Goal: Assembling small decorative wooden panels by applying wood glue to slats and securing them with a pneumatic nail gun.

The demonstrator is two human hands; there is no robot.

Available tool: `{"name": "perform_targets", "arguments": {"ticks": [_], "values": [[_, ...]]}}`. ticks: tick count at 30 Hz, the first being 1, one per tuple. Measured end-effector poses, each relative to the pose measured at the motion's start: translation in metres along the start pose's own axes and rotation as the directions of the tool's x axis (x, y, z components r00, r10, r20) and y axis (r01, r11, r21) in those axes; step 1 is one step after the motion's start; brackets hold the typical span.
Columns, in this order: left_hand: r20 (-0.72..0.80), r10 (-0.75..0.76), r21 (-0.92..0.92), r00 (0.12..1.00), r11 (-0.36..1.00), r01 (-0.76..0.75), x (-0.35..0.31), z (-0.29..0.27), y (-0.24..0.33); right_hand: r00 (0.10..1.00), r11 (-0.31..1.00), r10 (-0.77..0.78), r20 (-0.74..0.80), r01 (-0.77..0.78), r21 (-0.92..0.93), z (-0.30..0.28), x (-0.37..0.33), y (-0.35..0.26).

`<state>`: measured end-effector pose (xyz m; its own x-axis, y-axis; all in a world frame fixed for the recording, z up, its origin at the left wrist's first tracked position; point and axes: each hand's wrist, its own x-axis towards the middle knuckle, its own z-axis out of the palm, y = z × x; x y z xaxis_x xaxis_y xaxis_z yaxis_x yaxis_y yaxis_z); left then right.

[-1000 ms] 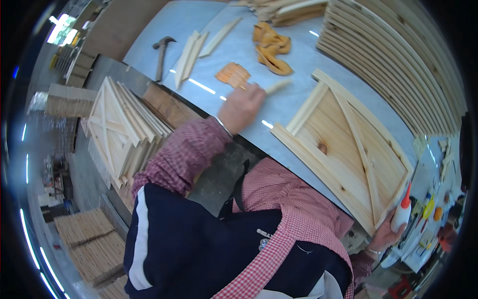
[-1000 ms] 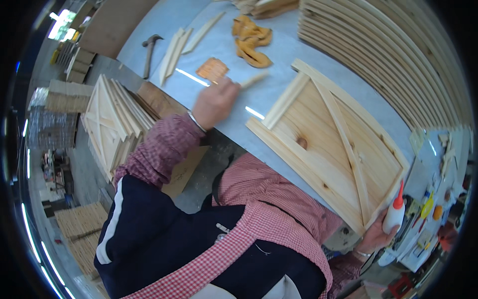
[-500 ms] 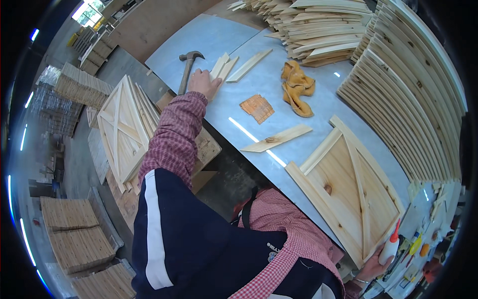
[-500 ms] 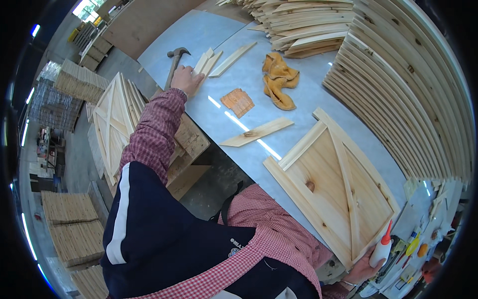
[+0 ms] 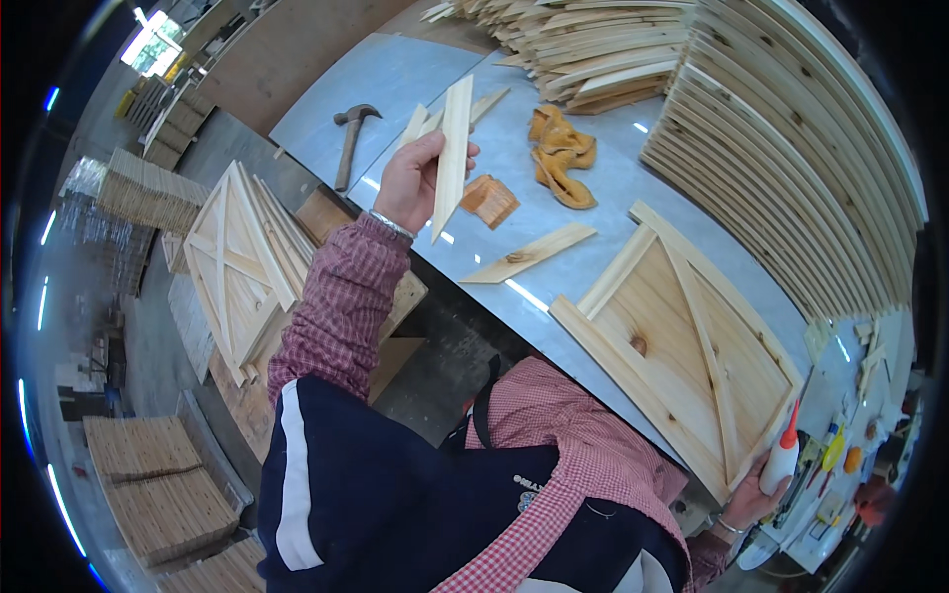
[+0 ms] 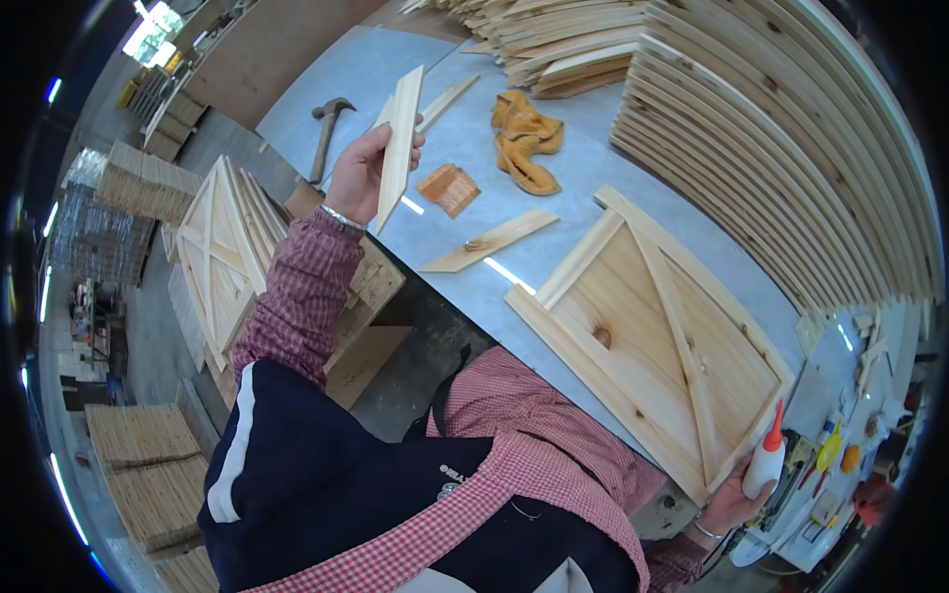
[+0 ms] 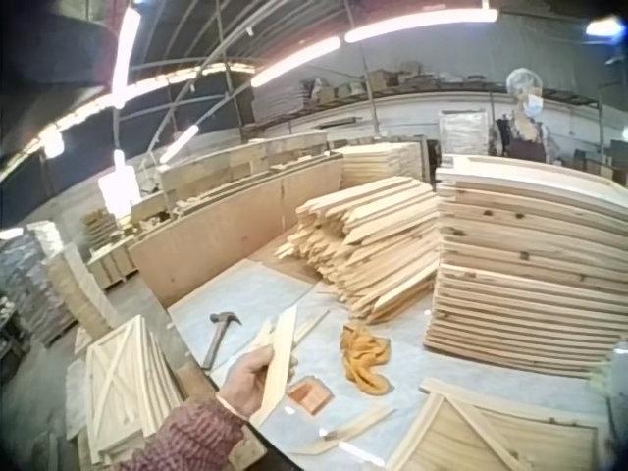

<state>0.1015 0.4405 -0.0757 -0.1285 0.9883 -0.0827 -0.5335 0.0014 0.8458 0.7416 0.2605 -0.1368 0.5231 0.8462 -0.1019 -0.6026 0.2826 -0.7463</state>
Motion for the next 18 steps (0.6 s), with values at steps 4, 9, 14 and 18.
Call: {"name": "perform_targets", "arguments": {"ticks": [4, 9, 14, 18], "values": [[0.066, -0.060, 0.049, 0.996, 0.997, 0.057, -0.016, 0.043, -0.022, 0.994, 0.996, -0.048, -0.094, 0.054, 0.064, 0.003, -0.004, -0.007], [0.338, -0.267, 0.014, 0.903, 0.960, 0.279, -0.015, 0.069, -0.070, 0.946, 0.920, -0.321, 0.039, 0.321, -0.223, 0.014, 0.010, -0.074], [0.237, -0.434, -0.180, 0.869, 0.859, 0.478, -0.040, 0.162, -0.116, 0.763, 0.142, -0.538, 0.358, 0.501, -0.854, 0.111, 0.002, -0.104], [0.329, -0.515, -0.218, 0.791, 0.774, 0.594, -0.047, 0.210, -0.146, 0.797, 0.555, -0.499, 0.341, 0.596, -0.581, 0.103, 0.000, -0.111]]}}
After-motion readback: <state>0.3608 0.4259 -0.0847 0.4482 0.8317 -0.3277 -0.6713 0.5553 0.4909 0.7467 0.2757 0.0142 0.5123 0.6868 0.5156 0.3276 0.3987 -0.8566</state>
